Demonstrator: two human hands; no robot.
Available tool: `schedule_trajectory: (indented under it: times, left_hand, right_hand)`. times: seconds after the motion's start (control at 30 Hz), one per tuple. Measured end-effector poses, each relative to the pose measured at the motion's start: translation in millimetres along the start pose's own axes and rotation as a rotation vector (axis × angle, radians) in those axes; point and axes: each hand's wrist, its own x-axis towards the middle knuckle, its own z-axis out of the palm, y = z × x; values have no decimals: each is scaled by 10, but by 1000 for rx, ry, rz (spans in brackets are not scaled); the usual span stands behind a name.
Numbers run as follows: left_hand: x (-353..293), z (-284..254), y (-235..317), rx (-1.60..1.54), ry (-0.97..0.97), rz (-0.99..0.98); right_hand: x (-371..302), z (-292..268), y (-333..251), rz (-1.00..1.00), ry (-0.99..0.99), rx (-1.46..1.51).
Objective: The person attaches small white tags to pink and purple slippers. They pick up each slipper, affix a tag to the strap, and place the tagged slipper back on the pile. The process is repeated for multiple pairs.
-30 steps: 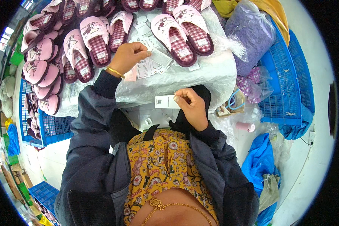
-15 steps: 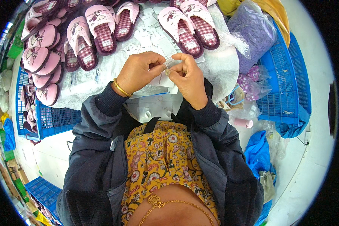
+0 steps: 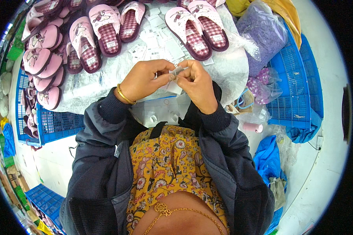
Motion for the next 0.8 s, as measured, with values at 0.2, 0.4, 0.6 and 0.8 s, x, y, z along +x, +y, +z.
schedule_trajectory:
  times: [0.2, 0.4, 0.6, 0.8]
  left_hand:
    - [26, -121, 49, -322, -311, -305]
    - [-34, -40, -209, -247, -369, -178]
    - [-220, 78, -263, -295, -150, -228]
    - [-315, 154, -170, -237, -49, -281]
  right_hand:
    - [-92, -70, 125, 90, -157, 165]
    - [-193, -88, 195, 172, -214, 230]
    - [-234, -78, 40, -112, -99, -298]
    - [-188, 36, 144, 73, -194, -74]
